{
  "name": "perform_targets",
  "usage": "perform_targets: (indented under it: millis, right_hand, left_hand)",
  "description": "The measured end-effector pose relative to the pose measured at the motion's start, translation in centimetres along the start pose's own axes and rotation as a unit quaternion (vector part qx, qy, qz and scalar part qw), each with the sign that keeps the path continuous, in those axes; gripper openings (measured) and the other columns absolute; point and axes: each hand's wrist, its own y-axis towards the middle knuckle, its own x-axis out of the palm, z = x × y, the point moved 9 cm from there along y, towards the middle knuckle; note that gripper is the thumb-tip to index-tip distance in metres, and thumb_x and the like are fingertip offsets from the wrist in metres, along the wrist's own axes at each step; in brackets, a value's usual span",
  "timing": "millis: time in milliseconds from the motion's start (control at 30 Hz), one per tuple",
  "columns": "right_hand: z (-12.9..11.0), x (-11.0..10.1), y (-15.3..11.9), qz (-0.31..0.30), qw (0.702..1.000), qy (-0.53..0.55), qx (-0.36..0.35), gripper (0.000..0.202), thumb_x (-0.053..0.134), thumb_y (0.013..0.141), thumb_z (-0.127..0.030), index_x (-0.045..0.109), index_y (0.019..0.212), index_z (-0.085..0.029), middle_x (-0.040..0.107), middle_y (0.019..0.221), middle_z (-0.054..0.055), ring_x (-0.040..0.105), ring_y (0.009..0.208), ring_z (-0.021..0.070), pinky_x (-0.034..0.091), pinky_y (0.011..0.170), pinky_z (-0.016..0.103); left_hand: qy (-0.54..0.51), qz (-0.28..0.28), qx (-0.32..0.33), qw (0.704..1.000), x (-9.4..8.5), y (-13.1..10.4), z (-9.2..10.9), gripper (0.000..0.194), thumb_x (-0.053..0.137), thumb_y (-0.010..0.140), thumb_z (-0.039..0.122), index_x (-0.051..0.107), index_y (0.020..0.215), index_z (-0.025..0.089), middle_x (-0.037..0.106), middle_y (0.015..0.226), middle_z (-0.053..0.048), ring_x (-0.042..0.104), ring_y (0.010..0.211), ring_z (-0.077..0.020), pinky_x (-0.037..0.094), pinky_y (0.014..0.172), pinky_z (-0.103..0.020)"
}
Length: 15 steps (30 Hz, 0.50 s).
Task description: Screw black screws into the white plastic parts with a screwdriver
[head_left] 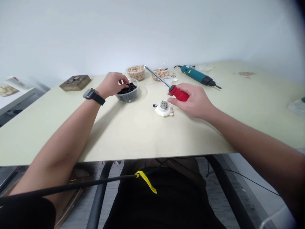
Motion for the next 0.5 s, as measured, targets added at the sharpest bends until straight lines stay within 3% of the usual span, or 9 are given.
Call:
perform_targets:
  millis: [200, 400, 500]
  right_hand:
    - [-0.1, -0.1, 0.0, 0.001, 1.000, -0.004, -0.005, 0.026, 0.093, 0.099, -0.049, 0.090, 0.112, -0.026, 0.087, 0.112, 0.012, 0.078, 0.104, 0.0372, 0.062, 0.093, 0.053]
    - [-0.1, -0.4, 0.2, 0.007, 1.000, -0.009, -0.010, 0.024, 0.094, 0.098, -0.047, 0.089, 0.110, -0.028, 0.087, 0.111, 0.012, 0.078, 0.104, 0.0386, 0.061, 0.093, 0.054]
    - [0.1, -0.5, 0.3, 0.007, 1.000, -0.012, -0.007, 0.023, 0.096, 0.097, -0.048, 0.089, 0.109, -0.029, 0.087, 0.110, 0.012, 0.079, 0.105, 0.0394, 0.061, 0.093, 0.055]
  left_hand:
    - [-0.041, 0.030, -0.031, 0.998, -0.3, -0.4, -1.0, 0.006, 0.077, 0.096, 0.024, 0.077, 0.101, 0.025, 0.086, 0.122, -0.011, 0.076, 0.108, -0.0280, 0.061, 0.107, -0.048]
    - [-0.141, 0.077, -0.059, 0.985, -1.2, -1.2, -1.8, 0.018, 0.080, 0.099, 0.028, 0.065, 0.108, 0.025, 0.080, 0.105, -0.003, 0.073, 0.107, -0.0214, 0.055, 0.096, -0.041]
    - [-0.109, 0.069, -0.073, 0.989, -1.8, -1.4, -1.5, 0.005, 0.071, 0.102, 0.027, 0.068, 0.106, 0.027, 0.073, 0.097, -0.004, 0.064, 0.095, -0.0233, 0.050, 0.089, -0.043]
